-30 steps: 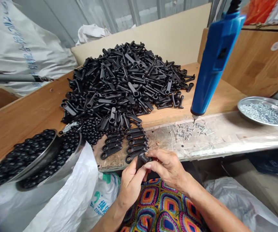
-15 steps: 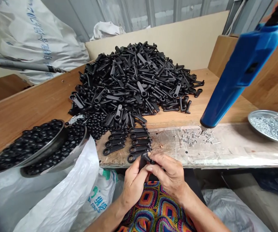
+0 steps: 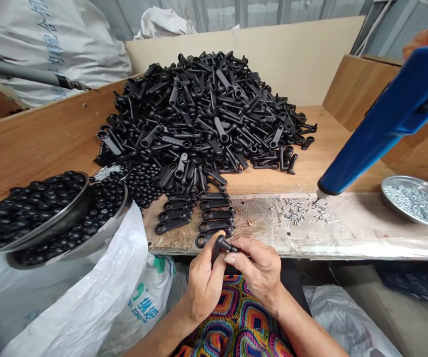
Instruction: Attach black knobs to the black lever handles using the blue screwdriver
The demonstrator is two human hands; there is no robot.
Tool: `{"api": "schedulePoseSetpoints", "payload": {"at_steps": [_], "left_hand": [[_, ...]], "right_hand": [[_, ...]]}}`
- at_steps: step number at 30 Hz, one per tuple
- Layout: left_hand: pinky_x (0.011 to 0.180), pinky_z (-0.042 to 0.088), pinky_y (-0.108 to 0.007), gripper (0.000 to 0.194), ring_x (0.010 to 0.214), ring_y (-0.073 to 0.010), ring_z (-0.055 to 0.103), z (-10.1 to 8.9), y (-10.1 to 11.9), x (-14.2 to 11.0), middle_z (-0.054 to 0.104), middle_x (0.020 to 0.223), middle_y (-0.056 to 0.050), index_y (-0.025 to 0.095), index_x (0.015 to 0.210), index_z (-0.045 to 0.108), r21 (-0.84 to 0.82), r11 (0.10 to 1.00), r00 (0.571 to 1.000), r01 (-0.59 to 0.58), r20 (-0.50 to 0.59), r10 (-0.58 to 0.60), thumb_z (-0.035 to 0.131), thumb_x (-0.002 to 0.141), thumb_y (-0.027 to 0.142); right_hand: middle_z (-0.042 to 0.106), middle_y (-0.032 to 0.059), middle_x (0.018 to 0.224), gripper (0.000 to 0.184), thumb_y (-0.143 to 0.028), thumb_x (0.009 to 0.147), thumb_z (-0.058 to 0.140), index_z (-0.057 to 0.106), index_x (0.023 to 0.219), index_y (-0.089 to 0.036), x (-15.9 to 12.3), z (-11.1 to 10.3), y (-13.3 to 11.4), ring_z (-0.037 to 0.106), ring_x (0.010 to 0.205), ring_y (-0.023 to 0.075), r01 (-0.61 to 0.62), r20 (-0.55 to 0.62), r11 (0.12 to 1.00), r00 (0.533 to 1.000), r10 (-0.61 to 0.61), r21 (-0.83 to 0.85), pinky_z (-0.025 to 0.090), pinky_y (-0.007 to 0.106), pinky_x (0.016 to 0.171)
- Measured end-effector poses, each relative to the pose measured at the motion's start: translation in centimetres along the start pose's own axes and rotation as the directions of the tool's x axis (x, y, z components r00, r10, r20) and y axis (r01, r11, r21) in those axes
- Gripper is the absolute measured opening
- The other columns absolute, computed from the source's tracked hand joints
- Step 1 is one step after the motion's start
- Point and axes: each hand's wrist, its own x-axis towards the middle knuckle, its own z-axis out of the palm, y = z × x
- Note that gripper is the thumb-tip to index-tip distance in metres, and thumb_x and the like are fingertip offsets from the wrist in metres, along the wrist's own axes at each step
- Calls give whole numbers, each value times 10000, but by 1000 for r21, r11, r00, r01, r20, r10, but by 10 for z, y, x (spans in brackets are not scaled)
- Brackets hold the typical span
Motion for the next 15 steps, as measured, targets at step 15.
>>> {"api": "schedulePoseSetpoints", "payload": {"at_steps": [15], "left_hand": [[799, 515, -254, 396, 919, -187, 653, 3, -10, -14, 648, 1060, -181, 28, 1239, 405, 231, 971, 995, -60, -69, 78, 364, 850, 91]], "right_hand": [[630, 82, 715, 396, -16, 738, 622, 576, 1115, -131, 7, 10, -4, 548, 587, 146, 453, 77, 845, 889, -450, -285, 480, 269, 515]]}}
